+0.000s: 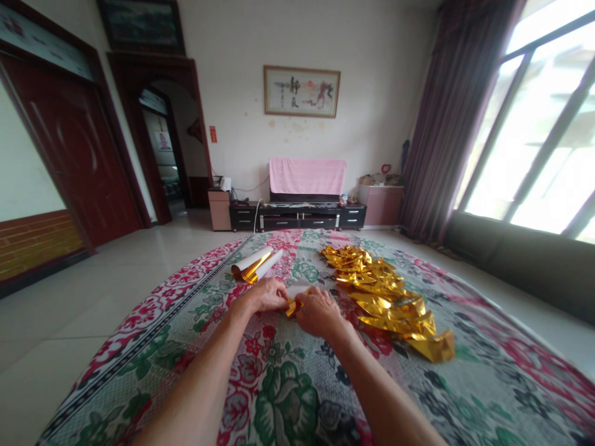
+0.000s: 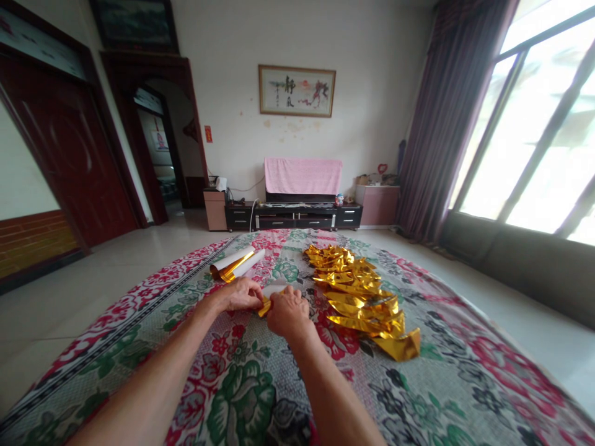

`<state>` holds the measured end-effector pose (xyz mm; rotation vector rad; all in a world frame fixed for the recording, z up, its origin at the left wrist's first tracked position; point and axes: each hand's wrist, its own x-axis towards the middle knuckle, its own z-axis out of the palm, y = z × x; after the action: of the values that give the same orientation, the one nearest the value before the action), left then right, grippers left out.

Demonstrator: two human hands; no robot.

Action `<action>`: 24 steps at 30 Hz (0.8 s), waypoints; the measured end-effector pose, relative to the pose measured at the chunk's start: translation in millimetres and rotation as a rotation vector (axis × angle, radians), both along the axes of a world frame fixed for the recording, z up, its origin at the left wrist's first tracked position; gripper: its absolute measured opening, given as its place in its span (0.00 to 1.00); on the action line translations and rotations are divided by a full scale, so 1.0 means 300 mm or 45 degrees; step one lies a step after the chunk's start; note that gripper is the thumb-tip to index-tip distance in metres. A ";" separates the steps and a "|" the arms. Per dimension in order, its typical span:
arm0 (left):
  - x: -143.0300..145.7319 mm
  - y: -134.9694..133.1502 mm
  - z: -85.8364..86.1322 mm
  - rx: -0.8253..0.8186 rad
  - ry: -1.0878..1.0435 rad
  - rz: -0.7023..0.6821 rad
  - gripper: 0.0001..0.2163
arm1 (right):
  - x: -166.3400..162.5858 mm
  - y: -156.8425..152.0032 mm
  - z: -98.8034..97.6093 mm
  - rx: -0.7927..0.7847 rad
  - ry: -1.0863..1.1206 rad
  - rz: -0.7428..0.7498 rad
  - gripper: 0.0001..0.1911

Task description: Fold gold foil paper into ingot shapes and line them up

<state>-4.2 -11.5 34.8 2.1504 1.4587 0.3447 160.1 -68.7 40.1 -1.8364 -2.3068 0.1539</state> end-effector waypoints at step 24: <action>-0.015 0.005 0.007 0.022 0.074 -0.071 0.16 | 0.050 0.076 -0.078 0.250 0.407 0.765 0.08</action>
<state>-8.8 -10.1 37.0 2.2272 1.4291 0.2783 175.1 -45.8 16.6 -0.9098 -2.4496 0.2682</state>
